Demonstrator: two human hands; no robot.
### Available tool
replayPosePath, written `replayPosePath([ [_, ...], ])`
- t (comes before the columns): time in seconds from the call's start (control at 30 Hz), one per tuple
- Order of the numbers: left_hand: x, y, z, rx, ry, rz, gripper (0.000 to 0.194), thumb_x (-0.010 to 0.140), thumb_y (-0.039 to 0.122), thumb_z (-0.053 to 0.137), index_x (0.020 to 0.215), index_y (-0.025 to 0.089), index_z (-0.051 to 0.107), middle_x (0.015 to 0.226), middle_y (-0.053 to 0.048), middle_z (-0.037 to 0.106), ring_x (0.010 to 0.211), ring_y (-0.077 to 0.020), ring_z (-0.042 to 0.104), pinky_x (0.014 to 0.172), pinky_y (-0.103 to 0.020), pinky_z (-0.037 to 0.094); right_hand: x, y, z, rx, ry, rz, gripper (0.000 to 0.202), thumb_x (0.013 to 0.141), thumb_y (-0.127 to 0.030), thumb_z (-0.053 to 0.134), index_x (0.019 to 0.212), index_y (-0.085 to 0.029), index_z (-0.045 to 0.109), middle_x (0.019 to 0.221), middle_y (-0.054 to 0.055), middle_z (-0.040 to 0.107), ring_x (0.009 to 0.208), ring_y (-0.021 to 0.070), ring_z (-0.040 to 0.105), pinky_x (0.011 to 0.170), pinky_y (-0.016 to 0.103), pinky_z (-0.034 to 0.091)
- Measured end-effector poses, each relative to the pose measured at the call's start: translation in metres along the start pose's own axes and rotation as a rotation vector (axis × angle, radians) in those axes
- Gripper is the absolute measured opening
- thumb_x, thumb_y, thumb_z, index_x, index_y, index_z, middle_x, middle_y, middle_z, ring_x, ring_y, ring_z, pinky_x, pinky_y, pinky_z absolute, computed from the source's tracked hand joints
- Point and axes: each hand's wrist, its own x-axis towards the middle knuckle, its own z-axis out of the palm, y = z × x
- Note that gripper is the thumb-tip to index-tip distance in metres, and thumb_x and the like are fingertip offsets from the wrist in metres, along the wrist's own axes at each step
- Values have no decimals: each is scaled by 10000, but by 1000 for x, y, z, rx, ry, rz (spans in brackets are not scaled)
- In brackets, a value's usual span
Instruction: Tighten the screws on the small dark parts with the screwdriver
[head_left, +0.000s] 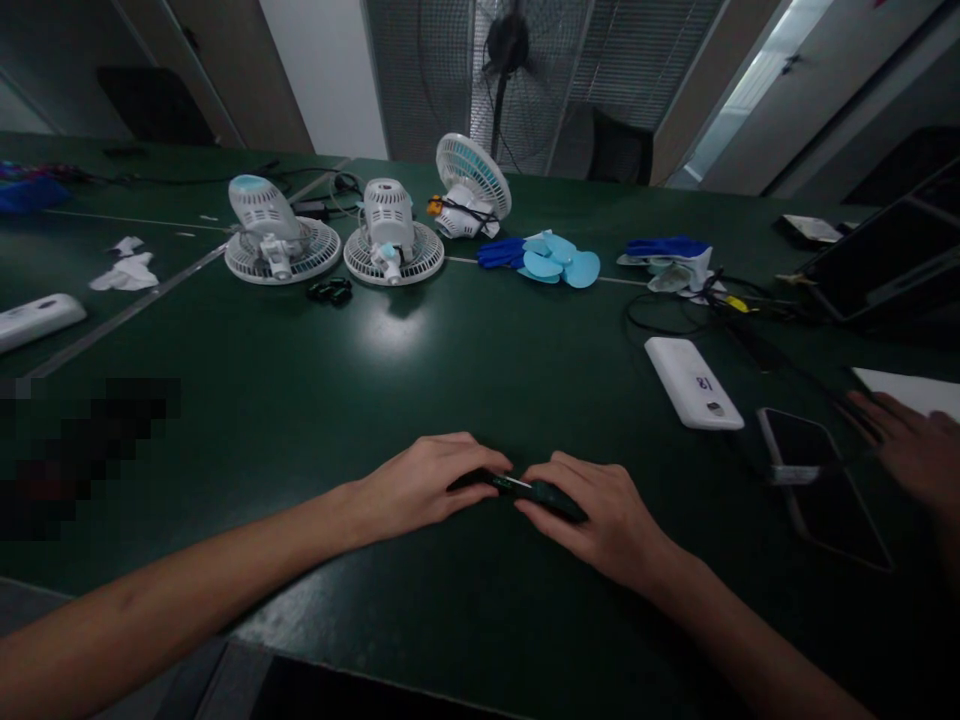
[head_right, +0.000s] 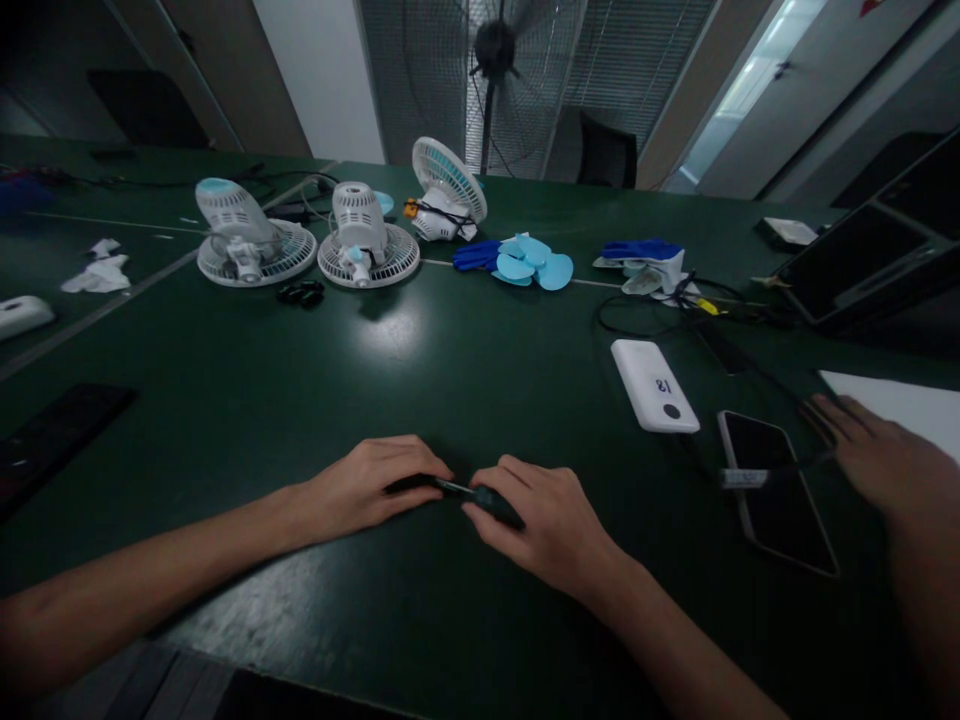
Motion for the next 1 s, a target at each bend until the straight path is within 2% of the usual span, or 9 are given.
replayPosePath([
  [0.1, 0, 1, -2, -13, -21, 19, 221, 1023, 222, 576, 1224, 155, 640, 1110, -84, 684, 1053, -179, 634, 933, -317, 526, -8, 5, -8, -50, -29, -24, 164, 992, -294, 579, 1101, -205, 663, 864, 2, 635, 700, 132, 586, 621, 284, 380],
  [0.27, 0, 0, -2, -20, -15, 16, 240, 1010, 208, 595, 1240, 158, 641, 1129, -81, 683, 1066, -173, 635, 948, -313, 526, -17, 10, -15, -132, -53, -36, 215, 971, -284, 570, 1131, -198, 685, 834, 11, 635, 666, 131, 580, 573, 285, 356],
  [0.53, 0, -1, 0, -36, 2, 7, 259, 1006, 212, 602, 1258, 157, 631, 1101, -90, 681, 1033, -181, 643, 913, -314, 533, -12, 3, -8, -243, -36, -111, 349, 994, -286, 539, 1306, -178, 651, 851, 37, 648, 658, 137, 591, 548, 286, 374],
  [0.8, 0, 1, -2, -36, -11, -34, 277, 992, 210, 626, 1264, 162, 617, 1135, -86, 677, 1028, -174, 652, 913, -305, 538, -13, 10, -2, -104, 24, 17, 368, 1030, -285, 529, 1380, -184, 588, 897, 33, 637, 680, 122, 596, 583, 267, 428],
  [1.0, -1, 0, 0, -25, 21, -54, 333, 984, 221, 641, 1308, 165, 585, 1124, -91, 682, 1030, -177, 662, 908, -297, 540, -15, 6, -6, -110, -30, -61, 326, 999, -288, 560, 1295, -188, 655, 830, 19, 633, 638, 125, 583, 554, 288, 381],
])
